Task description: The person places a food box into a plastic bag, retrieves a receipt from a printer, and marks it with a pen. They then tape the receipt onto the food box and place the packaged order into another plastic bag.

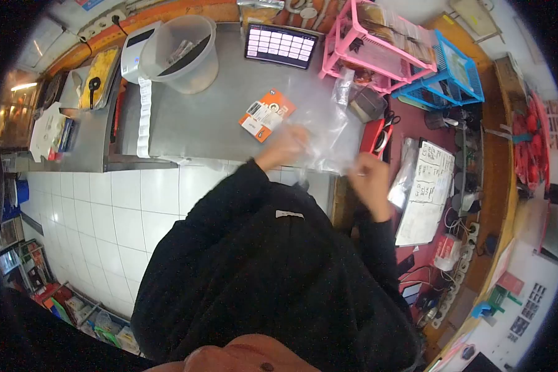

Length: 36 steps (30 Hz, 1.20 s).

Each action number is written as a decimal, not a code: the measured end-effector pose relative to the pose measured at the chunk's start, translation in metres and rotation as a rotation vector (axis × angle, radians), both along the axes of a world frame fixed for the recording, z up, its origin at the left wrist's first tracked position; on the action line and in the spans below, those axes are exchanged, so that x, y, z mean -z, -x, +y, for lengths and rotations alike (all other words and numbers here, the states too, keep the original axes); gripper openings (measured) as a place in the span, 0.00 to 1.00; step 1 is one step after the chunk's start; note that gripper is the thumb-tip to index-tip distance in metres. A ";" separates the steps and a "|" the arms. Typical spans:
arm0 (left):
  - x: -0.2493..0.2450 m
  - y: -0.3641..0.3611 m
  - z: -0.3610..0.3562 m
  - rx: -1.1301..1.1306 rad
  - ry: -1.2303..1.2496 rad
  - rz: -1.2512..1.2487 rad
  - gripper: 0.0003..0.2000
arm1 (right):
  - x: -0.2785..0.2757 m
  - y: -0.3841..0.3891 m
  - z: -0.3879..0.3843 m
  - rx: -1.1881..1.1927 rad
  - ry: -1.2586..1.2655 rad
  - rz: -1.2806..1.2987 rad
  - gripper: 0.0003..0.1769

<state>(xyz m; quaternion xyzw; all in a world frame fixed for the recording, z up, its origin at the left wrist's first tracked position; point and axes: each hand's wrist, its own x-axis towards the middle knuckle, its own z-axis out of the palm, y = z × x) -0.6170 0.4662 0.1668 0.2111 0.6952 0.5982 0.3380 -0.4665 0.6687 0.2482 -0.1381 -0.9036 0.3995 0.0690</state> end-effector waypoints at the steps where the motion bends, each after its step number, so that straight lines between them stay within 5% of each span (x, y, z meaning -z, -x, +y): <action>1: 0.054 0.021 -0.008 -0.091 -0.002 0.252 0.11 | 0.006 -0.009 0.008 0.069 -0.090 0.023 0.14; 5: 0.082 0.006 0.009 -0.506 -0.135 0.159 0.11 | 0.013 -0.011 0.000 0.165 -0.185 0.160 0.05; 7: 0.051 -0.005 0.009 -0.657 -0.065 0.198 0.10 | 0.022 0.002 -0.011 0.243 -0.088 0.245 0.07; 9: 0.075 -0.002 0.025 -0.633 -0.234 0.559 0.08 | 0.067 0.000 0.006 0.251 -0.067 0.183 0.09; 11: 0.092 -0.018 0.049 -0.499 -0.301 0.582 0.07 | 0.093 0.008 0.009 0.256 0.048 0.165 0.07; 12: 0.096 -0.032 0.064 -0.372 -0.285 0.429 0.07 | 0.100 0.017 -0.004 0.267 0.155 0.181 0.05; 16: 0.147 -0.025 0.108 -0.118 -0.021 0.681 0.08 | 0.071 0.028 -0.072 0.421 0.869 0.117 0.14; 18: 0.147 0.026 0.098 0.067 0.222 0.597 0.09 | 0.063 0.021 -0.082 0.322 0.847 -0.012 0.17; 20: 0.203 0.041 0.118 -0.056 0.166 0.500 0.12 | 0.046 0.017 -0.086 0.282 0.776 -0.082 0.21; 24: 0.199 0.083 0.069 -0.232 0.430 0.608 0.07 | 0.025 -0.010 -0.091 0.051 0.344 -0.224 0.17; 28: 0.123 0.111 0.037 -0.442 0.337 0.624 0.04 | 0.038 -0.041 -0.044 0.150 0.558 -0.075 0.09; 29: 0.090 0.106 0.034 -0.470 0.268 0.608 0.04 | 0.033 -0.040 -0.029 0.266 0.458 -0.010 0.11; 32: 0.001 0.078 0.042 -0.505 0.096 0.591 0.05 | -0.011 -0.011 -0.014 0.328 -0.573 0.317 0.45; 36: -0.060 0.023 0.076 -0.314 -0.218 0.901 0.07 | -0.025 0.052 -0.058 0.166 -0.469 0.433 0.43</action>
